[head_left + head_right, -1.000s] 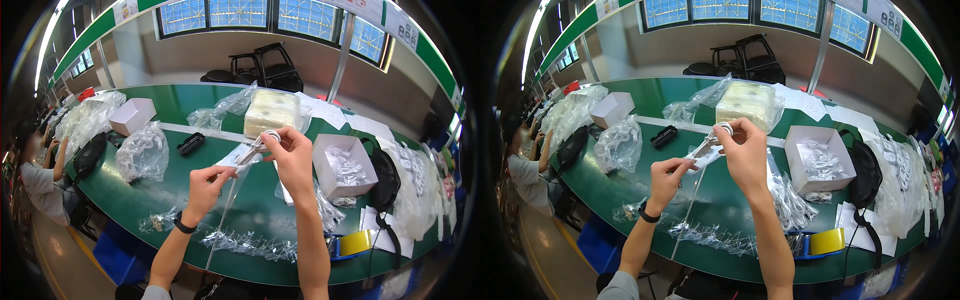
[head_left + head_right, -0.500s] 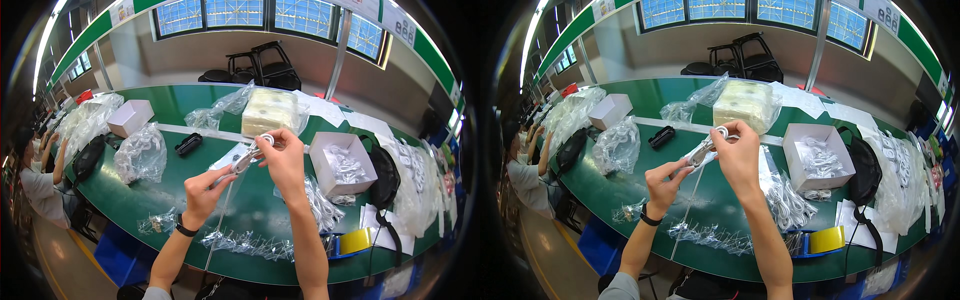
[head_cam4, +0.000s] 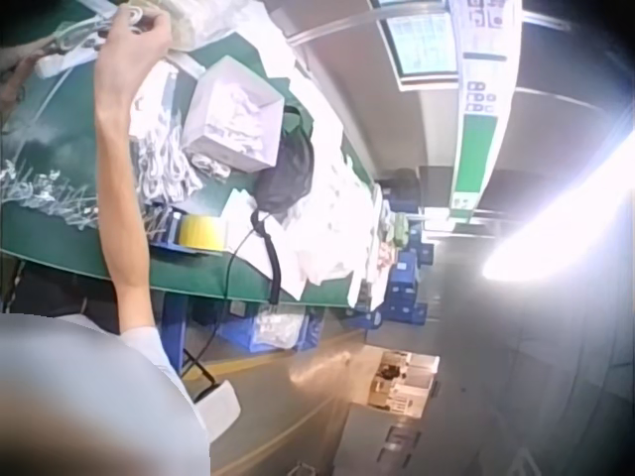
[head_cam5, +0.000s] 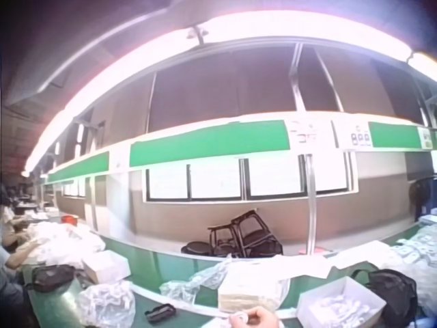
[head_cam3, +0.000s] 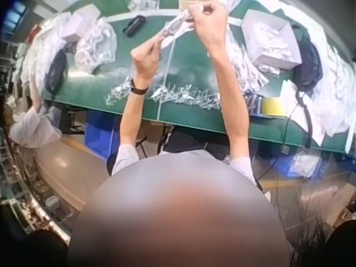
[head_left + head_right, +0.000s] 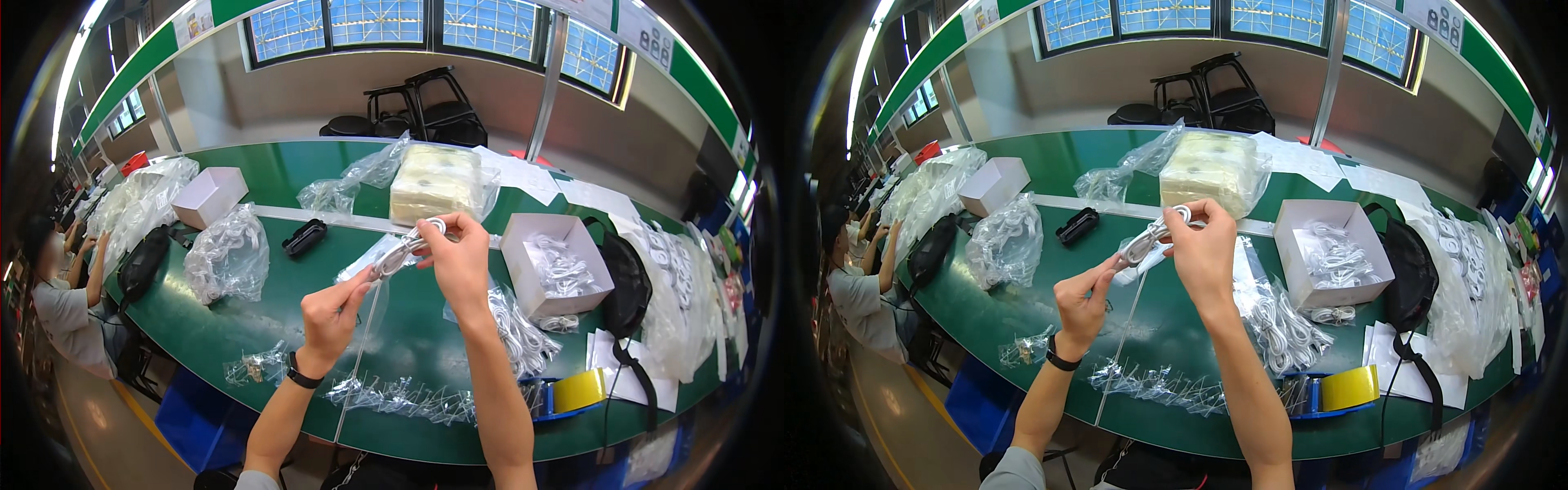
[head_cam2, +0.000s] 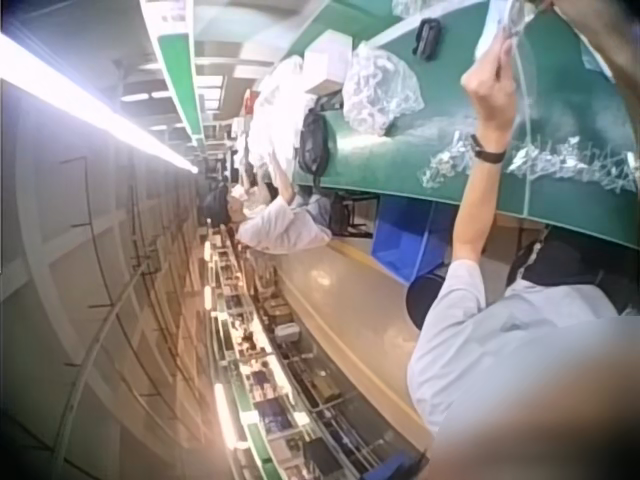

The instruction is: Folding and placing white cables into small clear plastic bags on a factory production line.

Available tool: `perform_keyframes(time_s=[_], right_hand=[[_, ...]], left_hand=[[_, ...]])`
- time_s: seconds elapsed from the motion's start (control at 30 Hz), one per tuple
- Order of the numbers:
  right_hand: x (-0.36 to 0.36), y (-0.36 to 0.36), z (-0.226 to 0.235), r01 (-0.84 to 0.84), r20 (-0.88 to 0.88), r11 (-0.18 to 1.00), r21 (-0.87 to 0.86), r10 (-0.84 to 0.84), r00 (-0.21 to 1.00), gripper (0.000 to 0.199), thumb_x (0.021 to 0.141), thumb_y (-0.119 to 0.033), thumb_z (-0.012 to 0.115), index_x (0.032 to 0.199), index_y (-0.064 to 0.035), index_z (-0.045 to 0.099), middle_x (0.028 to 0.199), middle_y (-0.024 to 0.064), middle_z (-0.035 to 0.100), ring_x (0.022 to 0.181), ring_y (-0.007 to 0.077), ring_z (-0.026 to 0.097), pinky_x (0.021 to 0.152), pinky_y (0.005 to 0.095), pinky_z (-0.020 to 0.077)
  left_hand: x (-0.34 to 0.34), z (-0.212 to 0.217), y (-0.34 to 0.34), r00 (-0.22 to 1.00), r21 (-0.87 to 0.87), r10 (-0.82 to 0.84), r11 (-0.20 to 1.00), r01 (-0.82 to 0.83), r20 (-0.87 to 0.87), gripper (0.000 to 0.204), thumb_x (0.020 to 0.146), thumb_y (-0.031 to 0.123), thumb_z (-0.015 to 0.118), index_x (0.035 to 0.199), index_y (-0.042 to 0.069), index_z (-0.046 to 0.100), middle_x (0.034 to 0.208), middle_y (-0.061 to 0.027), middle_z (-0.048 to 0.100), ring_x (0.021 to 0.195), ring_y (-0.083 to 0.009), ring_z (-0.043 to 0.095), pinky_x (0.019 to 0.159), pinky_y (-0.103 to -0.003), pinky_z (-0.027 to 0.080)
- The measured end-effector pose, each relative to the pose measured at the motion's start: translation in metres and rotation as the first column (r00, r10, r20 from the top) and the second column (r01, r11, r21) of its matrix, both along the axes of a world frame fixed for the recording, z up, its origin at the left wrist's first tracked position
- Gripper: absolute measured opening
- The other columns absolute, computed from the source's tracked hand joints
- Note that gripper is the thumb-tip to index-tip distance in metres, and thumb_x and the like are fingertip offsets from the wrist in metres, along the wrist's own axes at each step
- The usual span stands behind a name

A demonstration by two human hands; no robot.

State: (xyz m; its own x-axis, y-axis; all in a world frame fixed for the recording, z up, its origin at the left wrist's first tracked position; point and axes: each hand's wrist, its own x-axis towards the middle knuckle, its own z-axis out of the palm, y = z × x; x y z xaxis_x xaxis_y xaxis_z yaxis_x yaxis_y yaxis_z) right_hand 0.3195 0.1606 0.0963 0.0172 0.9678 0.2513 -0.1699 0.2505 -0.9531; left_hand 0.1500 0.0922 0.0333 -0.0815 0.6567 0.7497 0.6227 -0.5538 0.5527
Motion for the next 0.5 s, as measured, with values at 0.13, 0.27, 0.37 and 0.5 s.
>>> perform_keyframes(time_s=[0.13, 0.27, 0.37, 0.5], right_hand=[[0.003, 0.004, -0.004, -0.045, -0.065, 0.997, -0.063, 0.041, 0.997, 0.020, 0.087, -0.012, 0.067, 0.091, 0.0057, 0.060, 0.081, 0.0122, 0.066, 0.065, 0.0189, 0.068, 0.051, 0.0262, 0.0538], [0.005, 0.008, -0.008, -0.061, -0.085, 0.993, -0.098, 0.053, 0.995, 0.020, 0.087, -0.013, 0.067, 0.091, 0.0047, 0.060, 0.080, 0.0122, 0.067, 0.065, 0.0184, 0.068, 0.052, 0.0261, 0.0537], [0.002, 0.010, -0.011, -0.064, -0.120, 0.993, -0.101, 0.052, 0.991, 0.020, 0.088, -0.014, 0.067, 0.090, 0.0042, 0.059, 0.080, 0.0119, 0.067, 0.065, 0.0176, 0.068, 0.053, 0.0260, 0.0543], [-0.011, 0.002, -0.013, -0.031, -0.148, 0.999, 0.016, 0.033, 0.988, 0.016, 0.089, -0.009, 0.066, 0.088, 0.0042, 0.057, 0.080, 0.0095, 0.065, 0.066, 0.0149, 0.066, 0.056, 0.0258, 0.0554]], left_hand=[[0.001, 0.001, 0.002, 1.000, 0.086, -0.002, 0.996, 0.004, -0.032, 0.022, 0.093, 0.010, 0.061, 0.108, -0.003, 0.069, 0.086, -0.0150, 0.072, 0.064, -0.0189, 0.066, 0.059, -0.026, 0.049], [0.000, 0.003, 0.000, 0.996, 0.142, 0.018, 0.990, -0.006, -0.082, 0.021, 0.092, 0.009, 0.061, 0.108, -0.002, 0.069, 0.087, -0.0158, 0.071, 0.061, -0.0252, 0.065, 0.056, -0.030, 0.049], [-0.002, -0.001, 0.002, 0.994, 0.180, 0.031, 0.984, -0.011, -0.107, 0.021, 0.093, 0.009, 0.060, 0.109, -0.003, 0.069, 0.088, -0.0170, 0.071, 0.063, -0.0255, 0.066, 0.057, -0.030, 0.050], [-0.001, -0.001, 0.003, 0.992, 0.158, 0.091, 0.984, -0.077, -0.084, 0.022, 0.094, 0.008, 0.059, 0.110, -0.003, 0.068, 0.088, -0.0175, 0.071, 0.063, -0.0262, 0.067, 0.057, -0.030, 0.050]])
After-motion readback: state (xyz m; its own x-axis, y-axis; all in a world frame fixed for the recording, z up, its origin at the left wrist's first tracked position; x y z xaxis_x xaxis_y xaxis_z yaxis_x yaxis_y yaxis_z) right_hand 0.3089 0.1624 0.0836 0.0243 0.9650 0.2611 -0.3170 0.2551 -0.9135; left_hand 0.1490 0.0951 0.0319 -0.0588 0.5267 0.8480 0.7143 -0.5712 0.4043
